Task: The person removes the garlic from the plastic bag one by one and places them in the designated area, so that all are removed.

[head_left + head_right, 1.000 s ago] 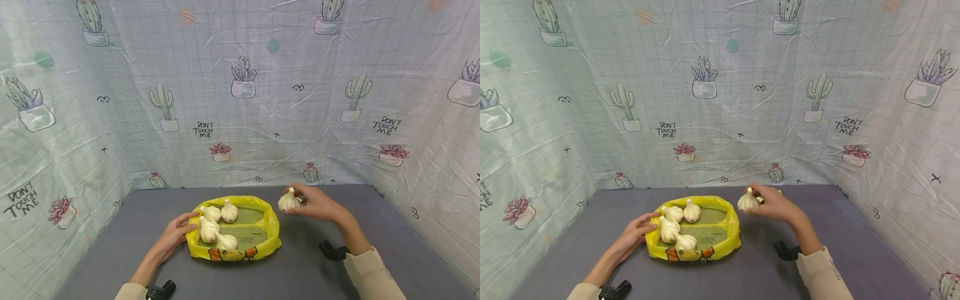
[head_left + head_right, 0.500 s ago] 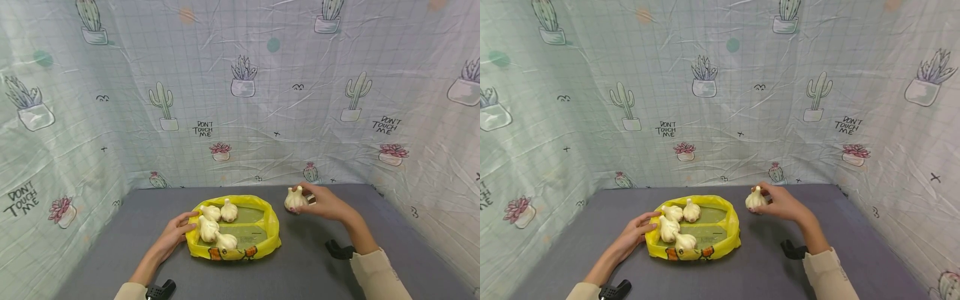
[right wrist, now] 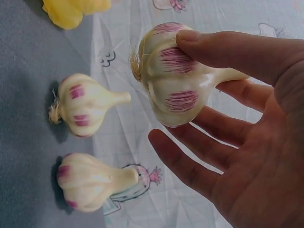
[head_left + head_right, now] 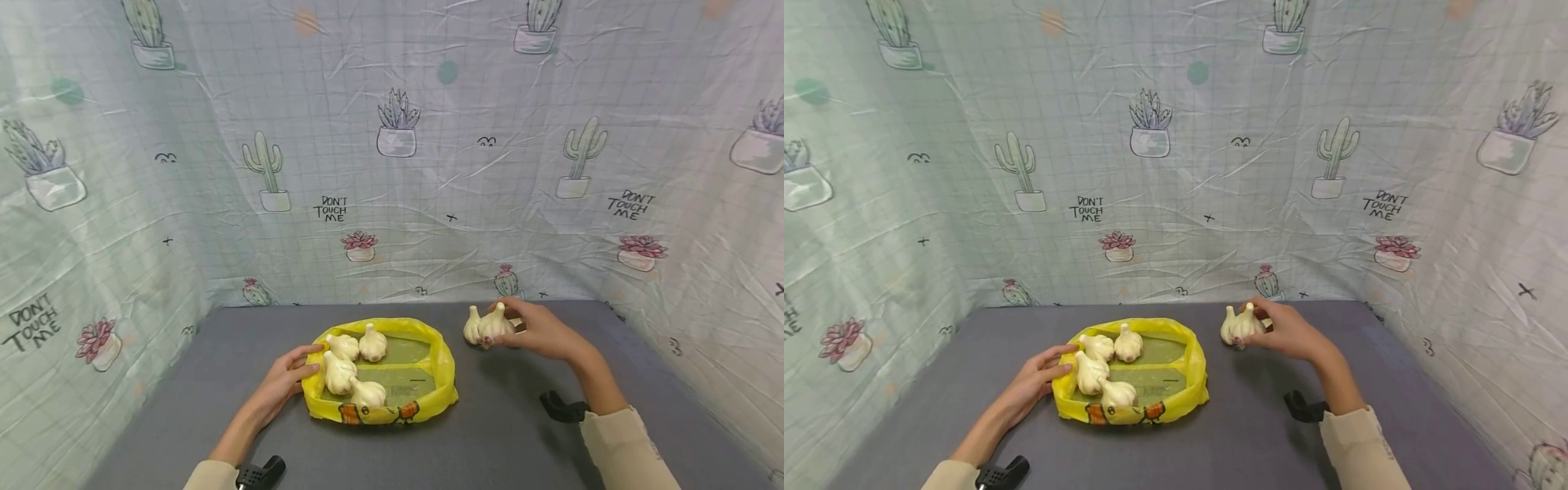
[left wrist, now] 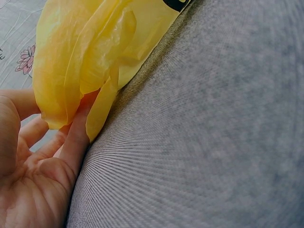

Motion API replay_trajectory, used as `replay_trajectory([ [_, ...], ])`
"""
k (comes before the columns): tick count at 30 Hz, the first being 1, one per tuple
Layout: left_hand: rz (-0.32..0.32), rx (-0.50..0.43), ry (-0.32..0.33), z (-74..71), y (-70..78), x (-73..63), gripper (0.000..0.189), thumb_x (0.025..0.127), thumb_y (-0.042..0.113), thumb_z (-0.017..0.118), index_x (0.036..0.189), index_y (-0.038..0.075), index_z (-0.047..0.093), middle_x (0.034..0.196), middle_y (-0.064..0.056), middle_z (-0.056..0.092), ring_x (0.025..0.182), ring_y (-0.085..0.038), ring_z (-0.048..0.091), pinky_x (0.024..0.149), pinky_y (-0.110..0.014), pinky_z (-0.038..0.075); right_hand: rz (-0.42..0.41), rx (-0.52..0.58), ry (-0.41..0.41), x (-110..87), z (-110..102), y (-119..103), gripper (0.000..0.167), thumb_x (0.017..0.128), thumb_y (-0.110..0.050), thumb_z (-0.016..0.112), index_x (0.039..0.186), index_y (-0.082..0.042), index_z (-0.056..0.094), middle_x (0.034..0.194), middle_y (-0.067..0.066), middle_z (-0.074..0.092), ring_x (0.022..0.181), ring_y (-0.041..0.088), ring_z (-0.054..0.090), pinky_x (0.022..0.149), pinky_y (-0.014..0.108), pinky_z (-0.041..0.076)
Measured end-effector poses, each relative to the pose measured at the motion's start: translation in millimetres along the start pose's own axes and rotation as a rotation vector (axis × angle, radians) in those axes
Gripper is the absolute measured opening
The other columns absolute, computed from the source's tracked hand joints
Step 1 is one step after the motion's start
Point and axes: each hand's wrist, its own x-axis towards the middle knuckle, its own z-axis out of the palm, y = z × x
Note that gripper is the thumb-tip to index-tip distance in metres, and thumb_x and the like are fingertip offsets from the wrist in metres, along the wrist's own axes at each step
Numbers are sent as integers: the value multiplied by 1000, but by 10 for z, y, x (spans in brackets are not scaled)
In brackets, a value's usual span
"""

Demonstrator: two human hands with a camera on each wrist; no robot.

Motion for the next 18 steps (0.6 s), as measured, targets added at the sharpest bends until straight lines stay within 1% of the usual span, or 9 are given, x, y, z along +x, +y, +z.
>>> replay_trajectory([
  [4,-4,1,4,4,2,0,61,103,33,64,155,9,44,158,-22,46,130,-27,60,100,-43,57,4,-7,10,-19,-27,36,54,91,-27,81,136,-9,58,129,16,66,124,42,62,95,53,58],
  [12,-14,-3,7,8,-1,12,60,103,32,64,155,9,44,159,-22,45,130,-28,60,99,-42,57,14,8,32,-61,-90,119,54,93,-21,79,139,-6,56,137,21,62,129,47,57,93,53,59],
  [18,-11,-12,9,-8,-1,4,61,103,31,64,155,7,43,159,-23,44,127,-26,61,98,-41,57,25,-13,60,-71,-152,182,53,95,-23,77,142,-8,56,140,22,61,130,48,57,93,54,58],
])
